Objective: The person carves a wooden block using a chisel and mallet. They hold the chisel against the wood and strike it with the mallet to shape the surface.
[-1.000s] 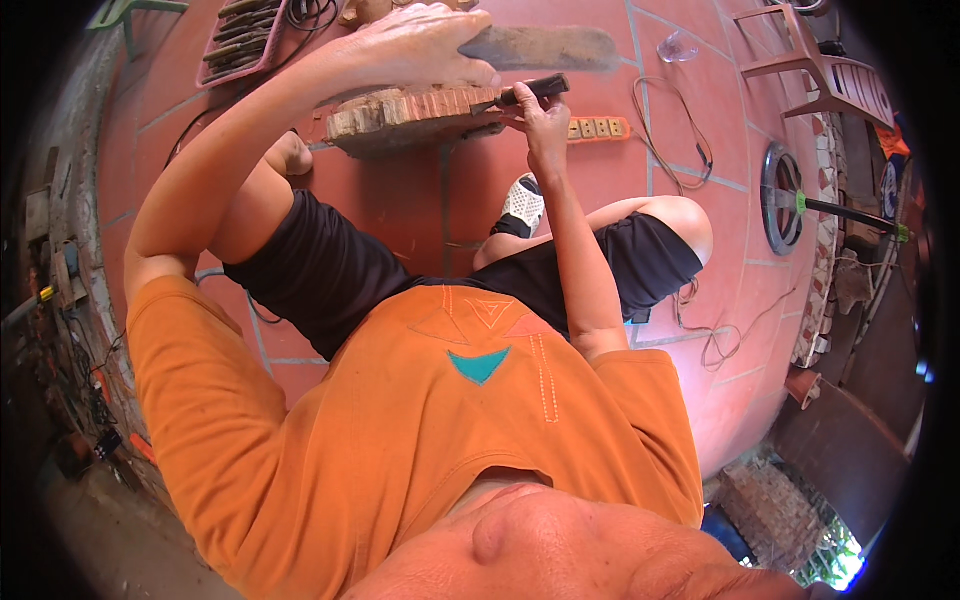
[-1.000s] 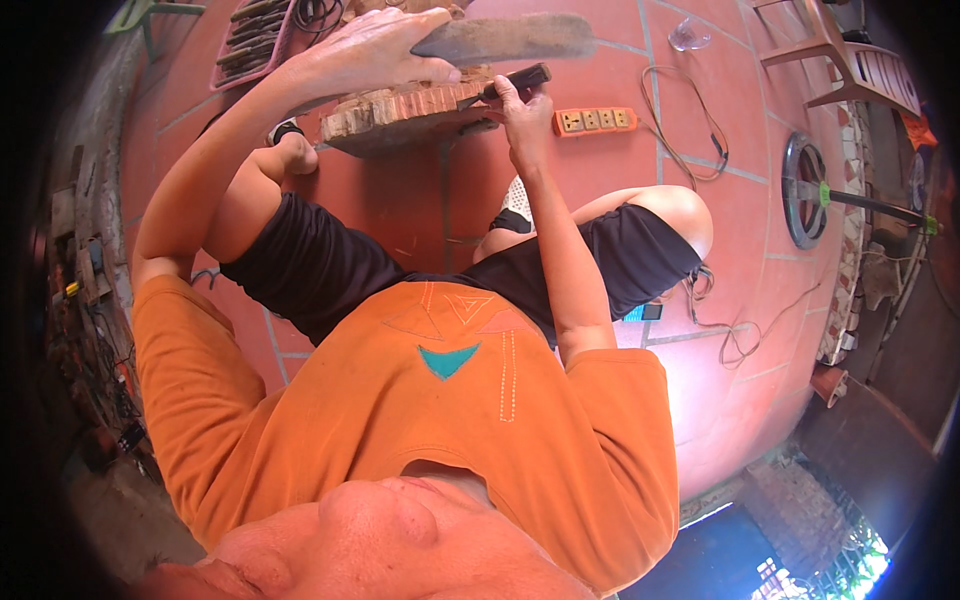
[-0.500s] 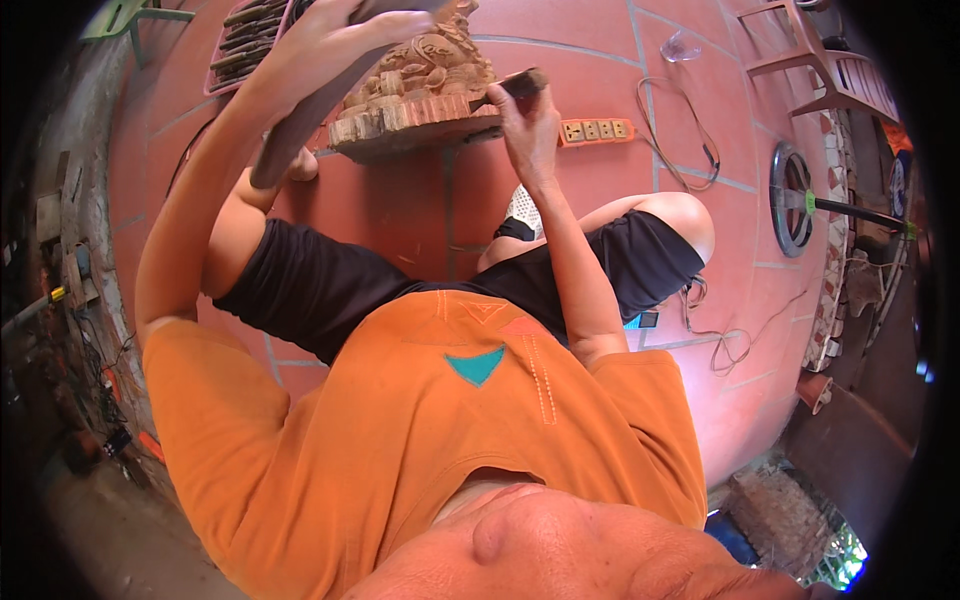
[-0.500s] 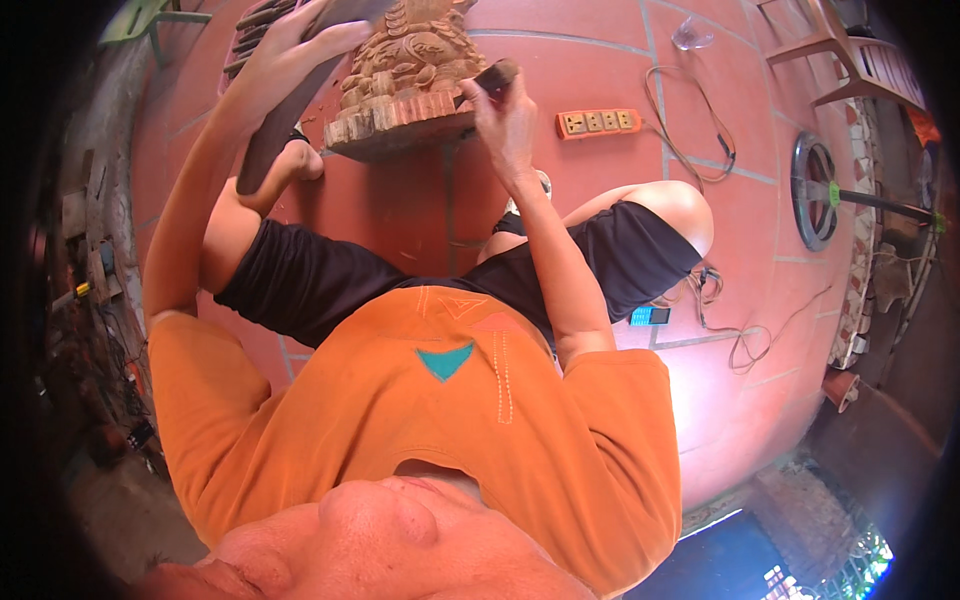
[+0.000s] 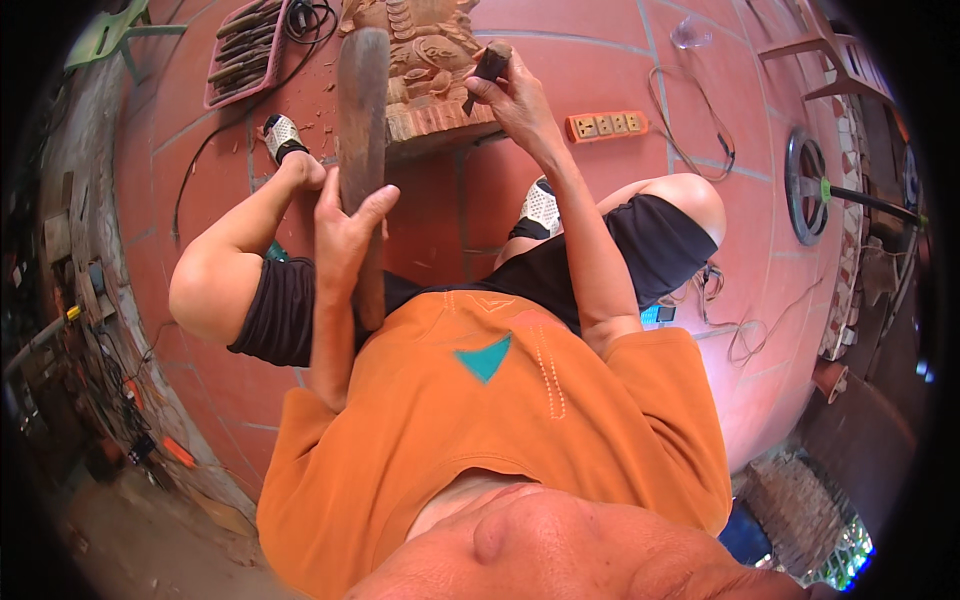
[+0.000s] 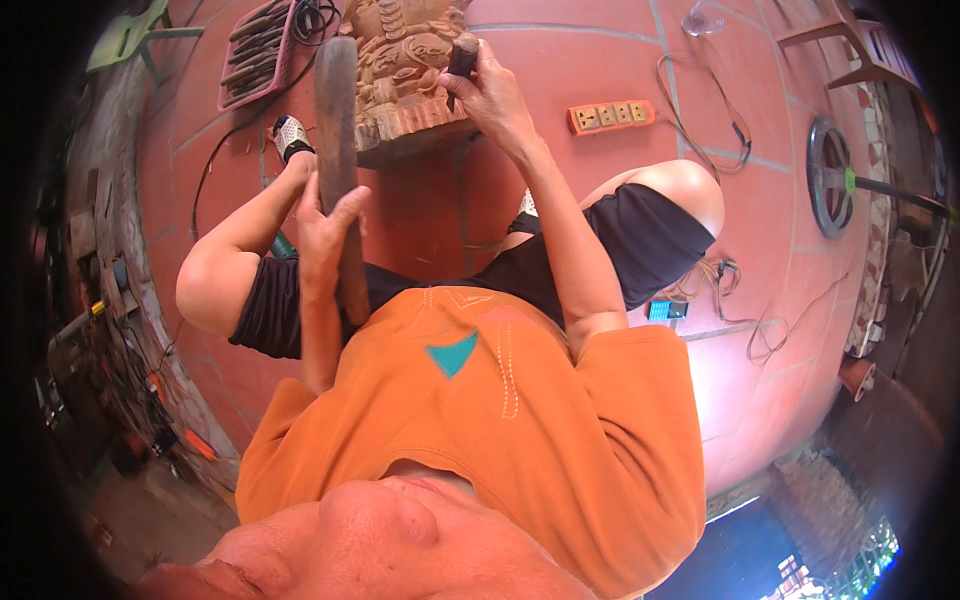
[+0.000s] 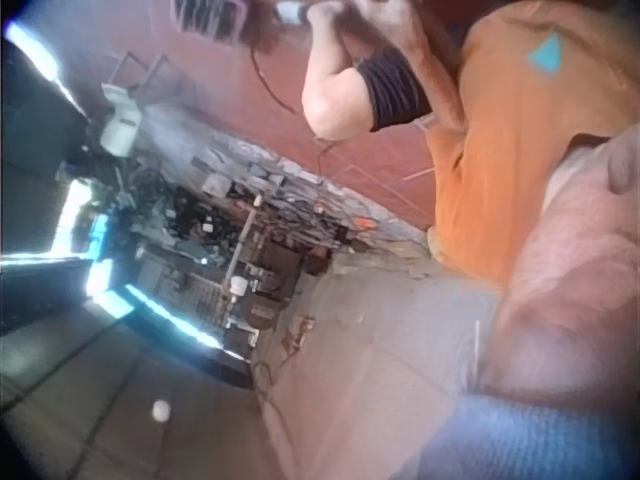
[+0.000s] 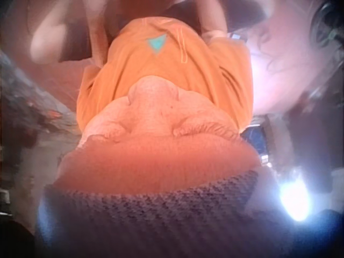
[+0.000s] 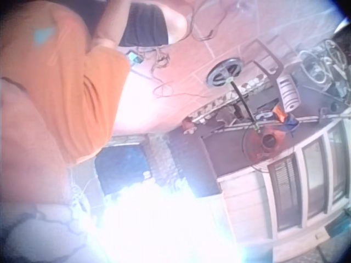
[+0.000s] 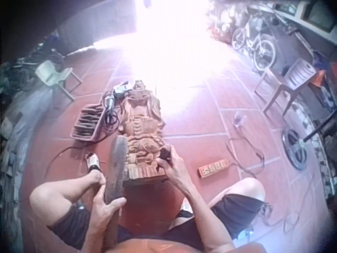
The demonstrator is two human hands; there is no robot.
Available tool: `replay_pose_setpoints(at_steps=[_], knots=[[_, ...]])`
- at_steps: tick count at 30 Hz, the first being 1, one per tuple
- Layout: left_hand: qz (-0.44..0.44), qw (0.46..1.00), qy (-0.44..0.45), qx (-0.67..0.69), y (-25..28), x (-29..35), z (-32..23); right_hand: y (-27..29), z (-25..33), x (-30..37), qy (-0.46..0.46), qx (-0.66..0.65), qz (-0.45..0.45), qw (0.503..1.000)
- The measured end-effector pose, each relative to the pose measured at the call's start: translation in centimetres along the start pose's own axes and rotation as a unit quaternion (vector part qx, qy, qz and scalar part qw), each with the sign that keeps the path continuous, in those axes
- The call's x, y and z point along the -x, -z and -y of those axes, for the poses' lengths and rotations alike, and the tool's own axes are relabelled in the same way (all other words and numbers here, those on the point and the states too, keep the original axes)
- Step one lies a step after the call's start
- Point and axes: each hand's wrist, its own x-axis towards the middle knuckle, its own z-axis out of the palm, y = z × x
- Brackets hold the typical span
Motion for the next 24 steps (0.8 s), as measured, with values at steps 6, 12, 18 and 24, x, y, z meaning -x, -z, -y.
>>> replay_pose_setpoints(at_steps=[6,12,18,24], knots=[[-0.002,0.999,0.032,0.003,-0.2,-0.1,4.6,0.8,0.9,-0.4,0.062,0.135,0.037,0.988],[0.007,1.000,0.023,0.007,0.0,-0.1,4.6,1.2,4.7,-2.0,0.104,0.271,0.140,0.947],[0.004,0.999,0.028,0.019,0.0,0.1,4.6,1.4,3.1,-3.6,0.120,0.256,0.181,0.942],[-0.005,0.998,0.055,0.014,0.2,0.2,4.7,0.3,2.5,-4.0,0.076,0.196,0.200,0.957]])
